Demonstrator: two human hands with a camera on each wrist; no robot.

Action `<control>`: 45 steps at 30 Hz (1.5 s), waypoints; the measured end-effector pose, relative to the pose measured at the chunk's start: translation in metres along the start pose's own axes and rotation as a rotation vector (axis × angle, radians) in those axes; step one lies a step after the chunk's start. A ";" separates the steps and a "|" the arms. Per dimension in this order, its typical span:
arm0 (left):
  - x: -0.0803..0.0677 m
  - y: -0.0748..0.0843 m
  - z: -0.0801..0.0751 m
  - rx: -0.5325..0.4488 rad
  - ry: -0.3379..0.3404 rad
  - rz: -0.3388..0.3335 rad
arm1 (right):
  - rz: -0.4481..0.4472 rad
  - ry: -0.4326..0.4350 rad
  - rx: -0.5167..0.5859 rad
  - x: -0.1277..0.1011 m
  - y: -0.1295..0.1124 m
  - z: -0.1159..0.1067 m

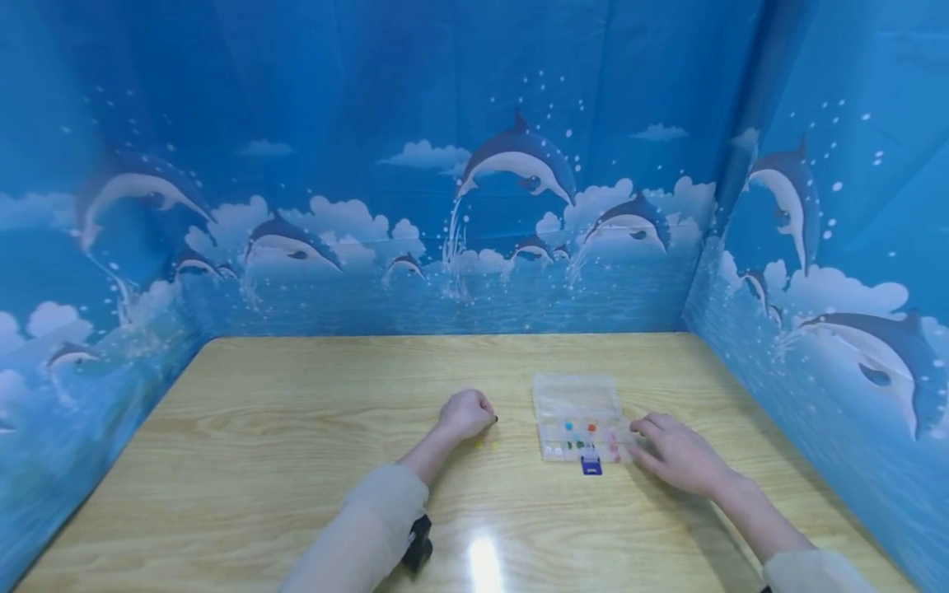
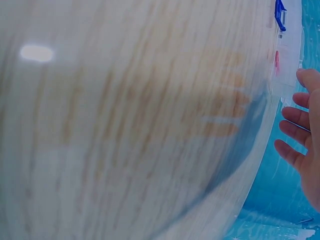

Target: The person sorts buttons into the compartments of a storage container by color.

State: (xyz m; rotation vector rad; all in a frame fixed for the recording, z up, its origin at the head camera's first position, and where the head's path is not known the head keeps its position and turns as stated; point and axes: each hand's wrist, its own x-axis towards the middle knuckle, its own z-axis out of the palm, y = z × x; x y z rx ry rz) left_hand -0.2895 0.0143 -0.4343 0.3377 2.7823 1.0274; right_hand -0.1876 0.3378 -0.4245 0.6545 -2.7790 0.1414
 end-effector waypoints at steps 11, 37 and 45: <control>0.001 0.002 0.002 0.072 -0.003 0.011 | 0.005 -0.008 0.003 0.000 0.001 0.000; 0.002 0.014 0.003 -0.166 -0.056 0.027 | 0.014 -0.021 0.004 0.002 0.001 0.000; -0.010 0.037 0.014 -0.313 -0.109 0.149 | 0.004 -0.025 0.001 0.002 0.000 -0.001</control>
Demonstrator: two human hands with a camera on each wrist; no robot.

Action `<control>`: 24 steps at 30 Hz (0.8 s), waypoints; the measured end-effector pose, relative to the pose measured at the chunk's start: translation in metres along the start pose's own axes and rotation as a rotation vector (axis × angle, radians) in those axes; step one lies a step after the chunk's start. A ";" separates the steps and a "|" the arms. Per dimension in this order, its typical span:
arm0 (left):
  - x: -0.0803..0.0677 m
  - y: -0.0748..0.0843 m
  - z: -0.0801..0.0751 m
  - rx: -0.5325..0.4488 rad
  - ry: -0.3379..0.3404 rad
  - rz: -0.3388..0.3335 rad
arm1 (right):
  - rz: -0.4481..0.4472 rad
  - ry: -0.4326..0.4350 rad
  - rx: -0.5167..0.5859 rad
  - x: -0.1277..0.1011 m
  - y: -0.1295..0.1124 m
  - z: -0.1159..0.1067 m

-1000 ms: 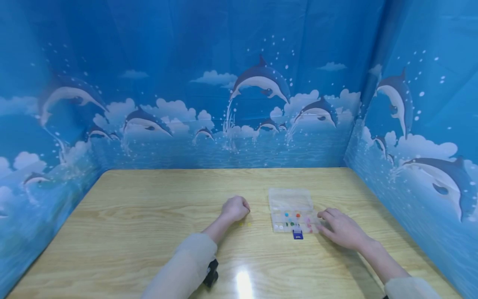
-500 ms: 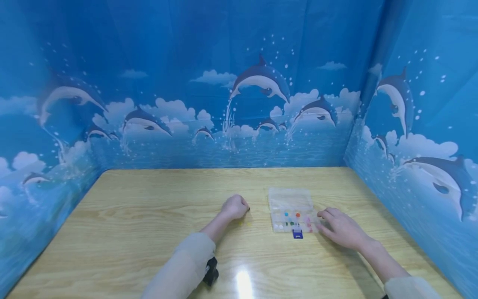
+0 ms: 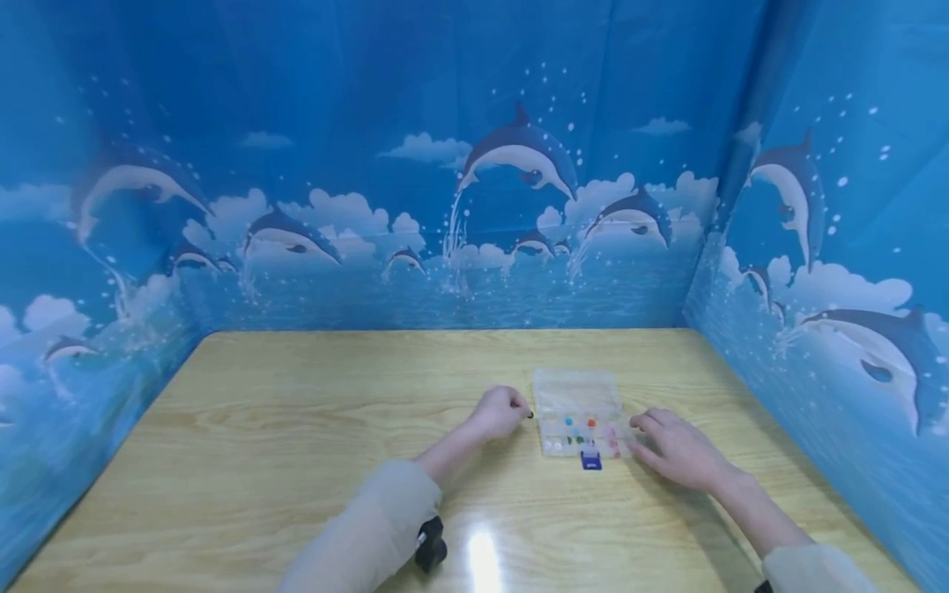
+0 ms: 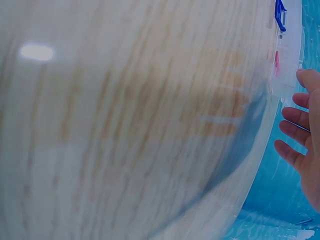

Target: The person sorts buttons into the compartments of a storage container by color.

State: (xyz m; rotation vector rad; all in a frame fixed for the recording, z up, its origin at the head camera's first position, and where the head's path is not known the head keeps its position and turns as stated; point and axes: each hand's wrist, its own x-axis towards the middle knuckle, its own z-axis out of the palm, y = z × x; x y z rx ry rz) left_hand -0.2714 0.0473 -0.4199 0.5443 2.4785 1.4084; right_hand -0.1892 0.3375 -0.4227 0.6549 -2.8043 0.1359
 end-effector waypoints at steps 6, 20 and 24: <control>-0.002 0.011 0.010 -0.036 -0.023 0.030 | -0.007 0.006 -0.010 0.001 0.000 0.000; 0.004 0.021 0.028 0.024 -0.035 0.043 | 0.001 -0.006 -0.002 0.000 -0.002 -0.002; 0.005 0.024 0.031 0.025 -0.049 0.042 | 0.003 -0.006 -0.001 0.000 -0.002 -0.002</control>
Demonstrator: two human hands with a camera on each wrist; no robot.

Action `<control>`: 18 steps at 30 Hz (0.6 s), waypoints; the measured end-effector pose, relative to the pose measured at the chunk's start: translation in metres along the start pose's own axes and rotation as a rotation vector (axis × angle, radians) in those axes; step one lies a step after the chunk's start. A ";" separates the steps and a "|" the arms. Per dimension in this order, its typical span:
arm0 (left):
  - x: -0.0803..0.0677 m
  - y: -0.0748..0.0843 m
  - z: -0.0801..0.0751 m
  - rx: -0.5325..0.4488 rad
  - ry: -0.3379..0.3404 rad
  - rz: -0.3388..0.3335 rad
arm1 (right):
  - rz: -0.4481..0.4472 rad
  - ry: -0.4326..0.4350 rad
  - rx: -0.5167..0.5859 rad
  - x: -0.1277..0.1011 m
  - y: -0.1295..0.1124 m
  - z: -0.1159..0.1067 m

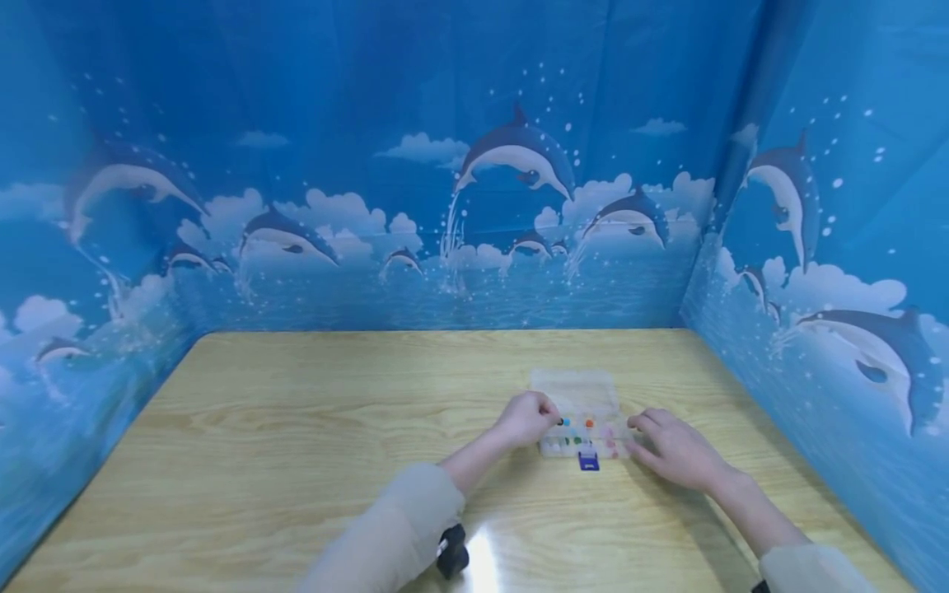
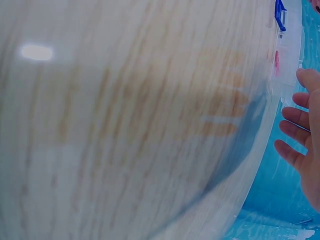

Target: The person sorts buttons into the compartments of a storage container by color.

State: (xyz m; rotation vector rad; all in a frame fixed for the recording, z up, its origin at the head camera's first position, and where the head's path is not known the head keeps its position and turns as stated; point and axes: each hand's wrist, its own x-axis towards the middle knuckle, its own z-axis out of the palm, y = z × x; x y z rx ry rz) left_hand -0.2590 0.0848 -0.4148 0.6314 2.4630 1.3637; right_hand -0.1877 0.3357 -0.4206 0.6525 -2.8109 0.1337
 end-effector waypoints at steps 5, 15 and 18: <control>0.000 0.005 0.005 -0.008 -0.009 -0.006 | 0.005 0.000 -0.004 0.000 0.000 0.000; -0.001 0.013 0.016 -0.053 -0.023 -0.036 | 0.001 0.007 -0.007 0.000 0.000 0.001; -0.001 0.014 0.018 -0.062 -0.017 -0.053 | -0.003 0.012 -0.004 0.000 0.000 0.002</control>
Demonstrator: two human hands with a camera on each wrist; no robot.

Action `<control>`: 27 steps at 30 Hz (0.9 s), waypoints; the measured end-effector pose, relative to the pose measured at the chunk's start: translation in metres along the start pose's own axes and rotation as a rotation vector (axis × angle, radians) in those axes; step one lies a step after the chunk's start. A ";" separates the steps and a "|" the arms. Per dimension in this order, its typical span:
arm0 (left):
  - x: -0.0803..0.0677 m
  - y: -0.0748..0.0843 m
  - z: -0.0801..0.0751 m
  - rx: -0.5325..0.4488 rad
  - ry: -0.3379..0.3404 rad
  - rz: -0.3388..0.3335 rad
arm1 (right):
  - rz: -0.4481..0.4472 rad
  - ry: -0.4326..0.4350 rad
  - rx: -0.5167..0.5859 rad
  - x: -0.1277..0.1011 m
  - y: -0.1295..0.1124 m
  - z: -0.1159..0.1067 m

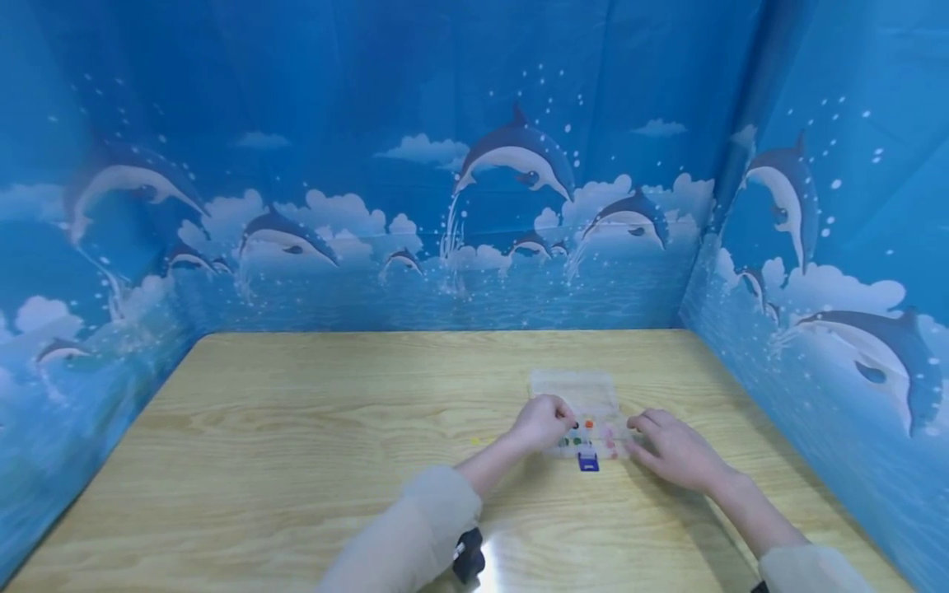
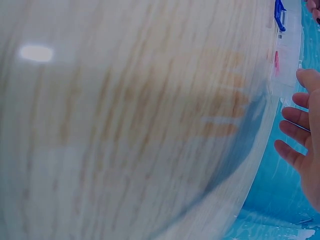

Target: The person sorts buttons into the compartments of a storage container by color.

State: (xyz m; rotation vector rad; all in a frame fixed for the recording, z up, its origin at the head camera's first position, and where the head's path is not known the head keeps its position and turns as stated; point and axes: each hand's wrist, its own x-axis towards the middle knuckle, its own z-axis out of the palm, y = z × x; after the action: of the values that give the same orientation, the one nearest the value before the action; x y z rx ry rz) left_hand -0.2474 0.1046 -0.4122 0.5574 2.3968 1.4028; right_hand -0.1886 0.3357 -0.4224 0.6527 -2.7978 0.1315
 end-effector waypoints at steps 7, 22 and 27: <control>0.001 0.007 0.008 -0.006 0.019 -0.020 | -0.004 0.001 0.006 0.000 0.000 0.000; 0.006 0.013 0.024 0.104 0.076 0.029 | 0.000 -0.004 -0.005 -0.001 0.000 -0.001; 0.007 0.013 0.028 0.182 0.115 0.036 | -0.002 0.000 -0.007 -0.001 0.000 -0.001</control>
State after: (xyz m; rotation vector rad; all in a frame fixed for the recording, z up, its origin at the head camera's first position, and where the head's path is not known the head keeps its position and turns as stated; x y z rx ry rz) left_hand -0.2391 0.1350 -0.4149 0.5807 2.6367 1.2707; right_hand -0.1875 0.3359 -0.4219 0.6543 -2.7962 0.1218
